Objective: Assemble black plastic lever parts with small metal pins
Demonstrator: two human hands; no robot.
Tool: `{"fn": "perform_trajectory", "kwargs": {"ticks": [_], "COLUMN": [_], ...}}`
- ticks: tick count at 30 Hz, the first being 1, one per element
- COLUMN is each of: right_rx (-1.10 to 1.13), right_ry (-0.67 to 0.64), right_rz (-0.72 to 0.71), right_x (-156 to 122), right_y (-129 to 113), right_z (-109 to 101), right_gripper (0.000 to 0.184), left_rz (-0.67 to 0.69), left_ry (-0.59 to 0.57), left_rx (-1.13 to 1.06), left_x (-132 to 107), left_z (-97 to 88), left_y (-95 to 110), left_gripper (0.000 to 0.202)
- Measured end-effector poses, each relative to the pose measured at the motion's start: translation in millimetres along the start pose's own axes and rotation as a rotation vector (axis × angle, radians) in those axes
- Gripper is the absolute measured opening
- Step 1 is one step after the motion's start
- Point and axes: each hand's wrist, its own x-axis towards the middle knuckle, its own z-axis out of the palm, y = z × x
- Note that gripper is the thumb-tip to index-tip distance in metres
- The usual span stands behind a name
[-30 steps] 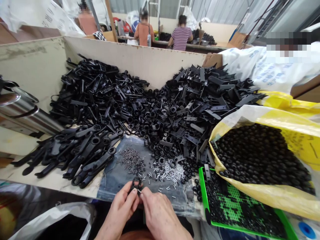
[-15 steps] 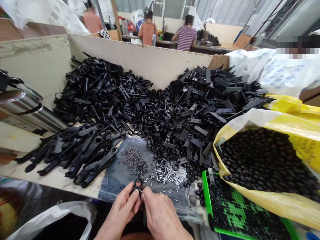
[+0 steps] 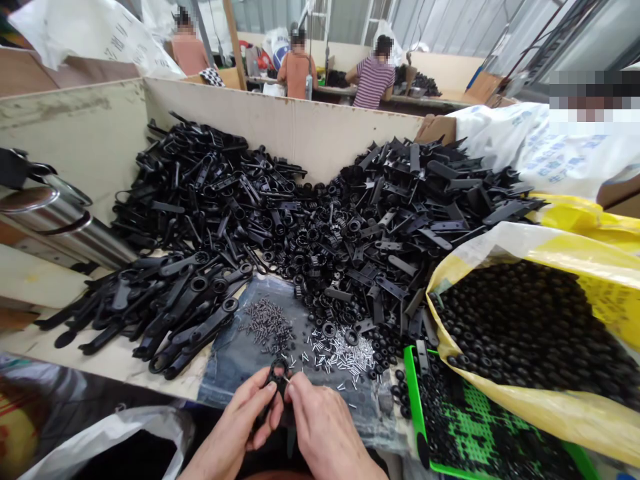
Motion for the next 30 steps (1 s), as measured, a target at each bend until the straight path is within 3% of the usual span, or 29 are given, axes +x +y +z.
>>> {"fn": "perform_trajectory", "kwargs": {"ticks": [3,5,7,10,11,14,16,18,21,25,30], "right_rx": [0.158,0.239,0.294,0.316,0.319,0.348,0.377,0.397,0.415,0.372,0.282], "right_ry": [0.082,0.098,0.109,0.148,0.163,0.189,0.188,0.181,0.186,0.217,0.213], "right_rz": [0.015,0.021,0.026,0.044,0.051,0.066,0.07,0.069,0.064,0.043,-0.024], "right_x": [-1,-1,-1,-1,-1,-1,-1,0,0,3,17], "right_y": [2,2,2,1,2,4,6,8,8,4,-7], "right_z": [-2,-4,-4,-3,-3,-1,1,2,2,-3,-9], "right_gripper": [0.035,0.037,0.039,0.041,0.043,0.045,0.046,0.046,0.046,0.038,0.024], "left_rz": [-0.055,0.012,0.236,0.694,0.789,0.844,0.825,0.805,0.744,0.516,0.167], "left_ry": [0.006,-0.001,0.096,0.294,0.332,0.386,0.395,0.376,0.397,0.443,0.182], "left_rx": [-0.014,0.095,0.356,0.919,1.105,1.515,1.582,1.508,1.223,0.765,0.159], "left_x": [-2,-1,1,4,6,9,9,8,7,2,-16], "left_z": [-3.8,-6.9,-11.7,-22.5,-26.4,-35.5,-37.9,-37.9,-36.9,-36.7,-29.7], "left_y": [0,-2,-4,-2,0,3,3,3,6,19,42], "left_gripper": [0.054,0.046,0.042,0.047,0.052,0.064,0.066,0.063,0.05,0.032,0.036]}}
